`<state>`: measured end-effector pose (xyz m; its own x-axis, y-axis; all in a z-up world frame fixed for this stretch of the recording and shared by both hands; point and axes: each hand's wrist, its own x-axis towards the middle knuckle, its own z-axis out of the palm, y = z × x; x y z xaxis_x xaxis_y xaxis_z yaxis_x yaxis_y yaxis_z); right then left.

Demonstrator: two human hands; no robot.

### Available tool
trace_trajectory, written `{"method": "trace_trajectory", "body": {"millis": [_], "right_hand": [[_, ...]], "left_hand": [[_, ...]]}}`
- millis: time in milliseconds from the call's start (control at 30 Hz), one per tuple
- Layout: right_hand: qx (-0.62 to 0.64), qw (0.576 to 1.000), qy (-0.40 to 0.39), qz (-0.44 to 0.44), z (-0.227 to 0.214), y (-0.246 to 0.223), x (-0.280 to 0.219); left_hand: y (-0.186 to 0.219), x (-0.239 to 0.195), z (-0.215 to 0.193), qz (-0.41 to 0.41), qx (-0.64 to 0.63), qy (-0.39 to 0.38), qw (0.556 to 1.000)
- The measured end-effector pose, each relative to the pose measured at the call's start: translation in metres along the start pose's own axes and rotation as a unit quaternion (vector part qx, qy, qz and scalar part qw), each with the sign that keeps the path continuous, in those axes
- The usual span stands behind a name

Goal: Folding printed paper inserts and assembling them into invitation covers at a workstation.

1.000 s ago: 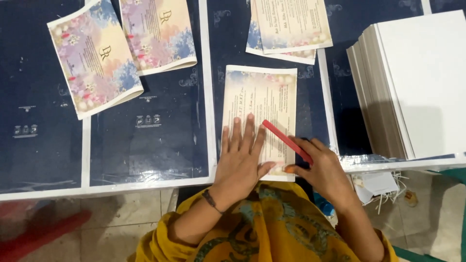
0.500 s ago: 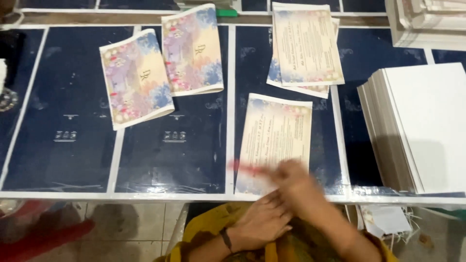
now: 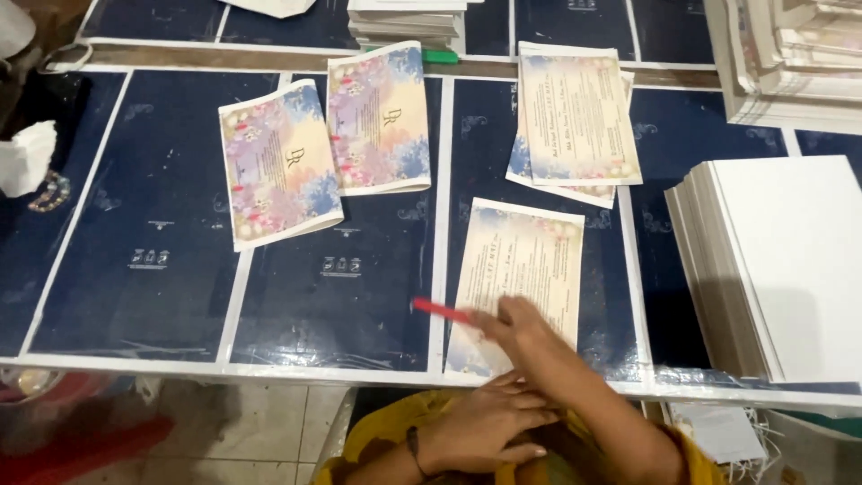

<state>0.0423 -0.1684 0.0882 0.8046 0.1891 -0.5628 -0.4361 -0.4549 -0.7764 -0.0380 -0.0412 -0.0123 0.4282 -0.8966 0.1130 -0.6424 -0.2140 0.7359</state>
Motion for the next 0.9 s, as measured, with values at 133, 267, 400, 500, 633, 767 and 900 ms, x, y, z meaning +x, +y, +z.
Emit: {"method": "trace_trajectory", "body": {"millis": [133, 267, 400, 500, 633, 767, 900], "right_hand": [[0.187, 0.980, 0.070, -0.004, -0.057, 0.053, 0.005], [-0.363, 0.785, 0.401, -0.302, -0.129, 0.218, 0.051], [-0.262, 0.863, 0.402, -0.159, -0.087, 0.185, 0.025], [-0.392, 0.869, 0.300, 0.029, -0.055, 0.147, 0.009], [-0.505, 0.729, 0.423, -0.187, -0.050, 0.186, 0.019], [-0.508, 0.734, 0.439, -0.103, -0.043, 0.185, 0.020], [-0.505, 0.734, 0.439, -0.115, -0.040, 0.177, 0.015]], "left_hand": [[-0.006, -0.008, -0.026, -0.040, -0.114, 0.061, 0.991], [-0.034, -0.020, -0.044, -0.192, 0.055, 0.322, 0.925], [-0.045, -0.029, -0.043, -0.286, 0.056, 0.390, 0.874], [-0.042, -0.021, -0.044, -0.306, 0.091, 0.358, 0.877], [-0.045, -0.017, -0.045, -0.295, 0.119, 0.339, 0.885], [-0.023, -0.013, -0.067, -0.297, -0.017, 0.341, 0.892], [-0.030, -0.016, -0.060, -0.291, -0.047, 0.351, 0.888]]}}
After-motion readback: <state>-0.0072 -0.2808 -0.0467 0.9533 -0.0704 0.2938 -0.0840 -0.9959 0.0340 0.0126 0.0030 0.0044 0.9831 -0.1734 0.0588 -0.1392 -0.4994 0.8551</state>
